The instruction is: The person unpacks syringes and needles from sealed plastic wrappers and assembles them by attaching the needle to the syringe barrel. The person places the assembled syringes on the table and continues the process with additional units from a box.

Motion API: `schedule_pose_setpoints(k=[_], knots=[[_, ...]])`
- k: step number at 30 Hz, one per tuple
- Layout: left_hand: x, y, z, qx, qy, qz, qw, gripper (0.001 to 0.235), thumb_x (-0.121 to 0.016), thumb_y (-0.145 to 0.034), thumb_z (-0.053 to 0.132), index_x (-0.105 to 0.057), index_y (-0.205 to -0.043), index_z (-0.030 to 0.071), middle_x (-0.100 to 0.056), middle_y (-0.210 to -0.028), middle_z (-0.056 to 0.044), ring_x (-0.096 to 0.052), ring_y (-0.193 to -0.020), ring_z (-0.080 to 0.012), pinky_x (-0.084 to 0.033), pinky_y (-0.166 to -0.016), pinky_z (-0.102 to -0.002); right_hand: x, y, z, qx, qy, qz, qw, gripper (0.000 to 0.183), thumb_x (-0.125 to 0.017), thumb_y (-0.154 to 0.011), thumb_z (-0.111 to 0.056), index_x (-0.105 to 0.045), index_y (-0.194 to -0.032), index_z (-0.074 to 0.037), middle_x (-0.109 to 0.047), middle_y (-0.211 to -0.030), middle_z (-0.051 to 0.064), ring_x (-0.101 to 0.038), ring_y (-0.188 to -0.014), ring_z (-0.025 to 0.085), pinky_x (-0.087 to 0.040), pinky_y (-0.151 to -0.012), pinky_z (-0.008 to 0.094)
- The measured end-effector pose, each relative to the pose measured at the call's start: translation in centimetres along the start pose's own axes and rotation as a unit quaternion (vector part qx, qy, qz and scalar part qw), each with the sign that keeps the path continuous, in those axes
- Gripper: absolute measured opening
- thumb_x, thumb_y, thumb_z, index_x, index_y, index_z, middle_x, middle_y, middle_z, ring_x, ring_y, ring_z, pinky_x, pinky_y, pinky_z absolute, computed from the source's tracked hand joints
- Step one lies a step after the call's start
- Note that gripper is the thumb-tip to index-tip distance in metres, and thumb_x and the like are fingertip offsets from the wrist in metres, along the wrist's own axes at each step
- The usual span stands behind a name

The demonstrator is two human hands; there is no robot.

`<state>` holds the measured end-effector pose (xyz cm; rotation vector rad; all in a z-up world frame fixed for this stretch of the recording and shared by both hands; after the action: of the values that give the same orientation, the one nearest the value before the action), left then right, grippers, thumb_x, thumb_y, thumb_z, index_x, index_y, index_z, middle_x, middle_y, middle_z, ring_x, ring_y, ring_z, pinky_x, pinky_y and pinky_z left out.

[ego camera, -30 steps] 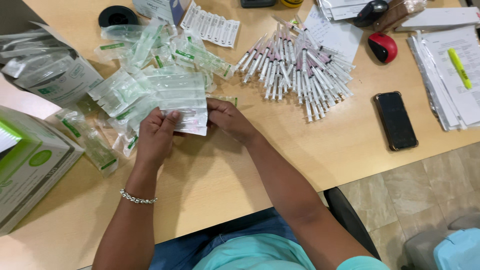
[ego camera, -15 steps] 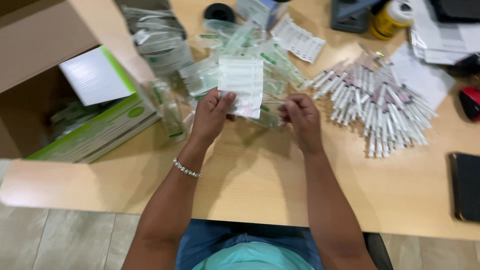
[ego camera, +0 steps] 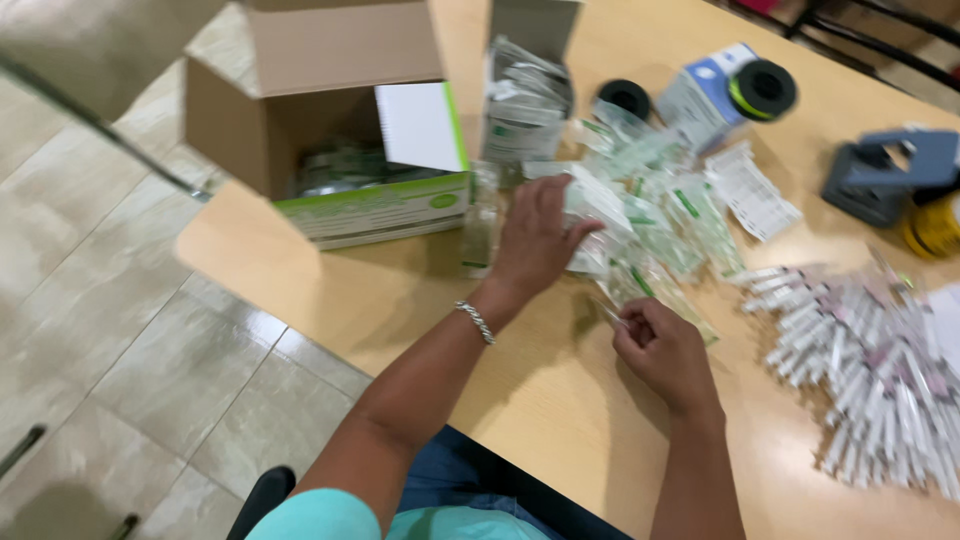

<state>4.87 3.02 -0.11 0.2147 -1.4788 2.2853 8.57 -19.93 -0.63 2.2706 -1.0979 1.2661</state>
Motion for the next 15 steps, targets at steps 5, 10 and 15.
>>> schedule_pose_setpoints(k=[5,10,15], knots=[[-0.1,0.1,-0.6,0.064,0.002,-0.111,0.992,0.039,-0.071,-0.091,0.032,-0.053,-0.110,0.004,-0.060,-0.098,-0.016,-0.060,-0.093,-0.0391,-0.048,-0.080,-0.049,0.3,-0.2,-1.5,-0.034,0.033,-0.043,0.998,0.018,-0.076,-0.087,-0.029,-0.075,-0.103,-0.020,-0.063,-0.071,0.003,-0.064,-0.069,0.023,-0.050,-0.068,0.039],[-0.9,1.0,-1.6,0.109,-0.023,-0.232,0.966,0.018,-0.071,-0.093,0.010,-0.058,-0.104,0.004,-0.067,-0.100,-0.017,-0.061,-0.091,-0.0365,-0.050,-0.074,-0.044,0.1,-0.2,-1.1,-0.080,0.024,-0.069,0.994,0.018,-0.070,-0.090,-0.029,-0.077,-0.106,-0.022,-0.059,-0.069,-0.006,-0.059,-0.068,0.013,-0.045,-0.069,0.031],[6.9,-4.6,2.8,0.038,-0.033,-0.230,0.972,0.041,-0.052,-0.102,0.042,-0.065,-0.121,0.008,-0.074,-0.111,-0.011,-0.070,-0.094,-0.0243,-0.060,-0.074,-0.033,0.0,-0.3,-0.3,-0.088,0.057,-0.079,0.991,0.026,-0.068,-0.091,-0.035,-0.077,-0.113,-0.025,-0.075,-0.084,-0.001,-0.070,-0.083,0.018,-0.050,-0.076,0.035]])
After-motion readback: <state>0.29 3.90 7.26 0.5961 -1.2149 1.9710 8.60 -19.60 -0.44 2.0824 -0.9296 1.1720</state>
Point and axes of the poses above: each hand's wrist, its own y-axis away from the middle knuckle, its own x-axis out of the back of the hand, z = x × y, the point moved 4 cm from there along -y, towards the middle knuckle
